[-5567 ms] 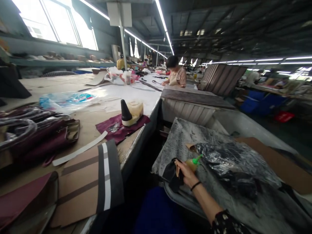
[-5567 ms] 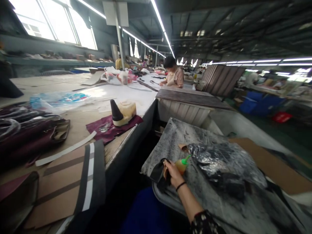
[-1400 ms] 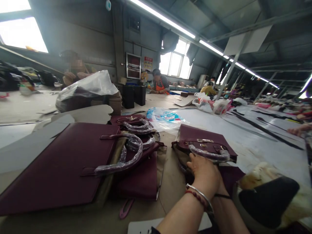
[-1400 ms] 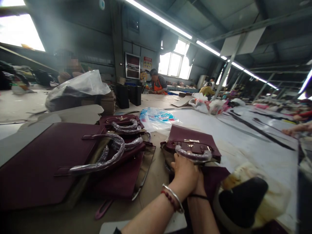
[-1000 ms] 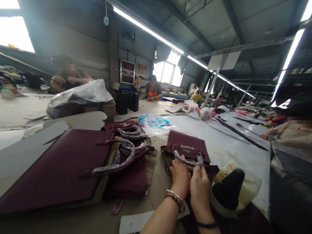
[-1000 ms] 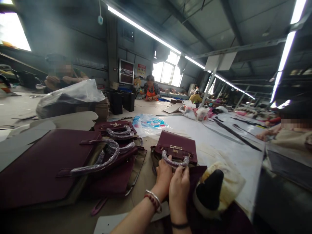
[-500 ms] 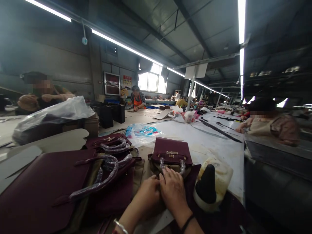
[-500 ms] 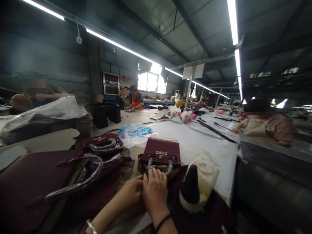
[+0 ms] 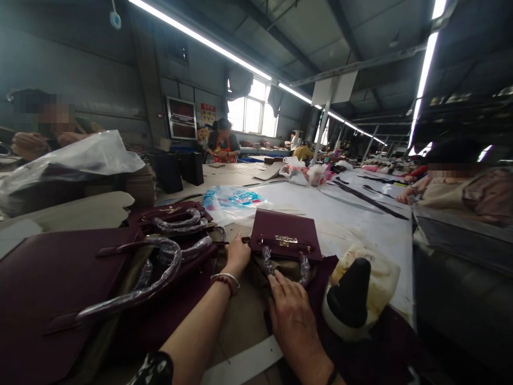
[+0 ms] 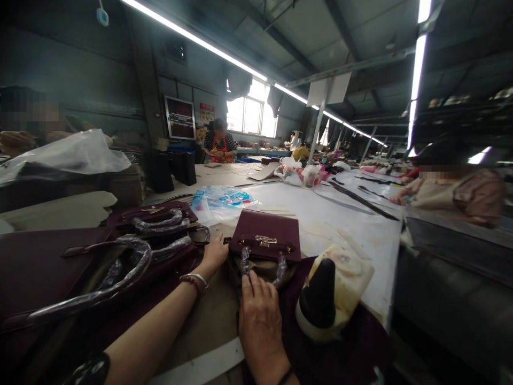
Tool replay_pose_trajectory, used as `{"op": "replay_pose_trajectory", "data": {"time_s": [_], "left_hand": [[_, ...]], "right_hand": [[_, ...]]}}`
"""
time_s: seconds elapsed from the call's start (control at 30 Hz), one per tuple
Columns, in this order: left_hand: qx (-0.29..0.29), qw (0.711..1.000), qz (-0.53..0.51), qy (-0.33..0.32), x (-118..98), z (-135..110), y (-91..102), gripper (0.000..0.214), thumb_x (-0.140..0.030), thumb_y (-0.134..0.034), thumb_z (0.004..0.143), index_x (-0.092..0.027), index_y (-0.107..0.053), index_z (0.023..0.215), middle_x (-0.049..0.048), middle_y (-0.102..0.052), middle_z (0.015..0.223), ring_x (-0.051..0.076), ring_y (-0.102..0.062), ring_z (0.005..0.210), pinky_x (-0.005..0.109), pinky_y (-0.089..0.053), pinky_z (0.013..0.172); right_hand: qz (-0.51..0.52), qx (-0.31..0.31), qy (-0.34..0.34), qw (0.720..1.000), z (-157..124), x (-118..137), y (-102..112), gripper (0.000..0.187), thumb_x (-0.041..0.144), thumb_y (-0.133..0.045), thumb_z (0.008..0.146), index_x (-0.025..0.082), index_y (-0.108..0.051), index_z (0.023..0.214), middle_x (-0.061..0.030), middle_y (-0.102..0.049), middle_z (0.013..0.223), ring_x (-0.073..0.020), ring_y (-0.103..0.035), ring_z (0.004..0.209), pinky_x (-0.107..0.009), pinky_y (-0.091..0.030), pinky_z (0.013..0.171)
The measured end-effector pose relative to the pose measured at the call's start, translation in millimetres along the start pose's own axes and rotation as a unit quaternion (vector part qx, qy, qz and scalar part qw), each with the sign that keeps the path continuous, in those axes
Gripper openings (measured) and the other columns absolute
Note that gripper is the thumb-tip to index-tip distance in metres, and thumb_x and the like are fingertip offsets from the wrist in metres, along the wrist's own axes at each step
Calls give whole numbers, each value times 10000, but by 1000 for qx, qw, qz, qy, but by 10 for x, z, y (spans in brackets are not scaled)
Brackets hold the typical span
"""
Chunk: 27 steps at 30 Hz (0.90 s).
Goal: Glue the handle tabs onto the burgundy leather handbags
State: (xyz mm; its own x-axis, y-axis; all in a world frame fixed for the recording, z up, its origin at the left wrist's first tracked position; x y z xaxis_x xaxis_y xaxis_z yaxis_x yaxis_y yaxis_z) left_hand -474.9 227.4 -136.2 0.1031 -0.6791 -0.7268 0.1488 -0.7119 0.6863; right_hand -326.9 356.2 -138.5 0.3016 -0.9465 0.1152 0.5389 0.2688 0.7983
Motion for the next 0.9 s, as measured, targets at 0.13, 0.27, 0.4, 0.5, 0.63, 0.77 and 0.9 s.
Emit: {"op": "replay_pose_trajectory", "data": {"time_s": [0.13, 0.27, 0.4, 0.5, 0.63, 0.77, 0.9], "left_hand": [[0, 1000, -26, -5, 15, 56, -28, 517, -6, -489, 785, -26, -440, 1299, 213, -537, 1225, 276, -475, 1195, 355, -337, 1026], [-15, 997, -76, 14, 124, 101, -93, 297, 11, -503, 754, -68, -620, 1016, 136, -639, 1041, 229, -570, 1049, 369, -432, 937], [-59, 985, -137, 91, 343, 77, -144, 252, 3, -443, 808, -54, -563, 1023, 105, -636, 992, 166, -615, 910, 294, -515, 780], [-62, 983, -154, 84, 336, -9, -131, 347, 31, -381, 822, -50, -509, 1134, 107, -622, 1051, 140, -617, 907, 253, -517, 764], [-21, 996, -82, -2, 137, -200, -32, 387, 64, -413, 753, -53, -609, 1065, 157, -623, 1000, 239, -578, 1016, 331, -445, 908], [12, 998, -14, -56, 13, -420, 81, 450, 51, -431, 755, -17, -556, 1182, 245, -552, 1128, 301, -527, 1106, 354, -402, 956], [23, 997, 7, -71, -51, -652, 247, 514, -19, -519, 769, -26, -462, 1280, 243, -559, 1137, 305, -546, 1086, 379, -421, 941]], "right_hand": [[-11, -29, 6, 1000, -9, 24, 35, 447, 81, -372, 795, 94, -609, 1174, -79, -571, 1228, -230, -526, 1081, -397, -348, 952], [-30, -17, 12, 999, -13, 27, -18, 456, 85, -372, 797, 111, -601, 1191, -75, -563, 1241, -237, -531, 1083, -399, -375, 946], [-39, 17, -3, 999, 2, 1, -113, 463, 84, -380, 811, 123, -572, 1231, -77, -536, 1274, -252, -524, 1100, -426, -388, 961], [-32, 36, -21, 999, 30, -7, -159, 458, 90, -386, 825, 118, -555, 1250, -83, -517, 1294, -259, -507, 1128, -439, -377, 988], [-14, 50, -41, 998, 77, -19, -162, 427, 101, -401, 841, 117, -567, 1234, -84, -523, 1288, -259, -488, 1146, -430, -359, 1014], [-8, 22, -32, 999, 127, -3, -66, 377, 130, -409, 863, 124, -594, 1192, -83, -558, 1242, -245, -493, 1149, -410, -364, 1018], [-17, -6, -21, 1000, 148, 92, 104, 355, 122, -412, 864, 96, -613, 1156, -117, -582, 1199, -265, -513, 1124, -422, -397, 982]]}}
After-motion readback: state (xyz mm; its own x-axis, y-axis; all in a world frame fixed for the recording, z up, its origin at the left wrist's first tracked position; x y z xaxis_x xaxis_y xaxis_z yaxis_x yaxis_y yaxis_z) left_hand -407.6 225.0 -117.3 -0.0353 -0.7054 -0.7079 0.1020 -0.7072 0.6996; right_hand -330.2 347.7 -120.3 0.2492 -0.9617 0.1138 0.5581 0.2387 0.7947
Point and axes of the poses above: each hand's wrist, its own z-axis towards the middle knuckle, its own y-axis out of the back of the hand, x = y × z, the point moved 8 cm from there along z, towards the middle knuckle
